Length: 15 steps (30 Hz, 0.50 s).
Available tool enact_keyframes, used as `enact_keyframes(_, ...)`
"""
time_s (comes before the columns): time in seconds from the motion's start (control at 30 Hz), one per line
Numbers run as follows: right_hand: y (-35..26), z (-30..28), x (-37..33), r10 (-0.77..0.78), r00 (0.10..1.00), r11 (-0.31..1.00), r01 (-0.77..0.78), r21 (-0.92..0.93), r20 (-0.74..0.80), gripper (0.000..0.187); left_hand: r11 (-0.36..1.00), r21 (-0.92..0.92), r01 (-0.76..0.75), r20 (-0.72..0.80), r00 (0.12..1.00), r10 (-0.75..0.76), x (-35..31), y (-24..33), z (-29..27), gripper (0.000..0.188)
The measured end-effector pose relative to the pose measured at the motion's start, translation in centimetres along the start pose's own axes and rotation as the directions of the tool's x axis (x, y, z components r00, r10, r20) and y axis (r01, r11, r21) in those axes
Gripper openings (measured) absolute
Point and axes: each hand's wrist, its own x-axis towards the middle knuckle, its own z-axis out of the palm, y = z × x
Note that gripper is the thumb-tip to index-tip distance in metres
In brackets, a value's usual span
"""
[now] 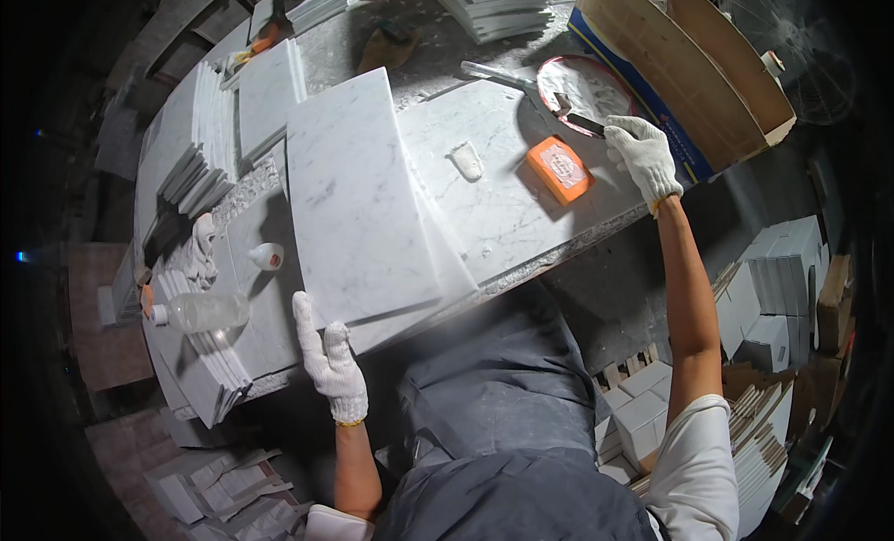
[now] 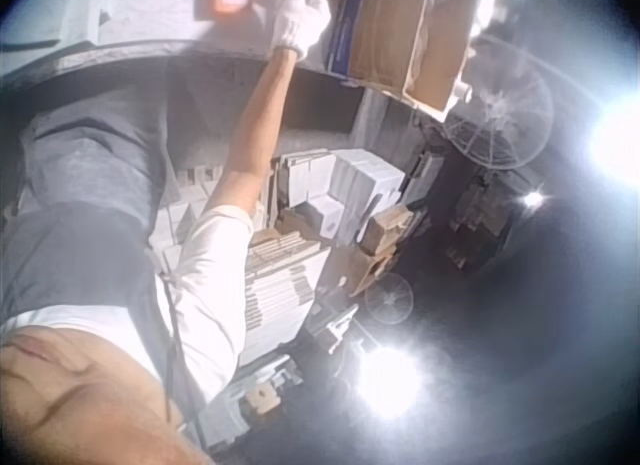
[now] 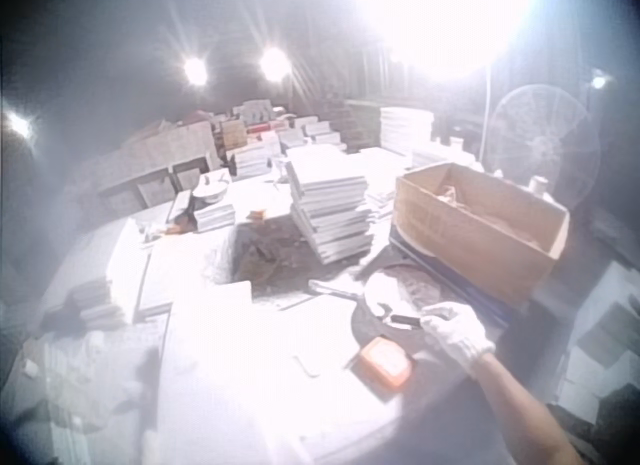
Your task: The person repeatedly wipes and scrapes the edges of white rectangular stone tiles on a workbench. They use a small metal scraper to remove residue from the tile edges and a cloth to wipe the surfaces. The tiles are handled one at a time and stacked after finishing.
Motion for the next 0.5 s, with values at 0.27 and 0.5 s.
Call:
enact_keyframes(0.27,0.2,-0.2,-1.2,-0.015,1.000,0.971,0.013,0.239,0.007,0.035,0.966,-0.194,0.171,0.046,0.985,-0.165,0.8,1.9,-0.9,0.068)
enact_keyframes(0.5,-3.5,4.3,-9.6,-0.049,0.966,0.929,-0.050,0.367,0.256,0.033,0.816,-0.447,0.366,0.092,0.926,-0.366,2.4,2.8,-1.0,0.064)
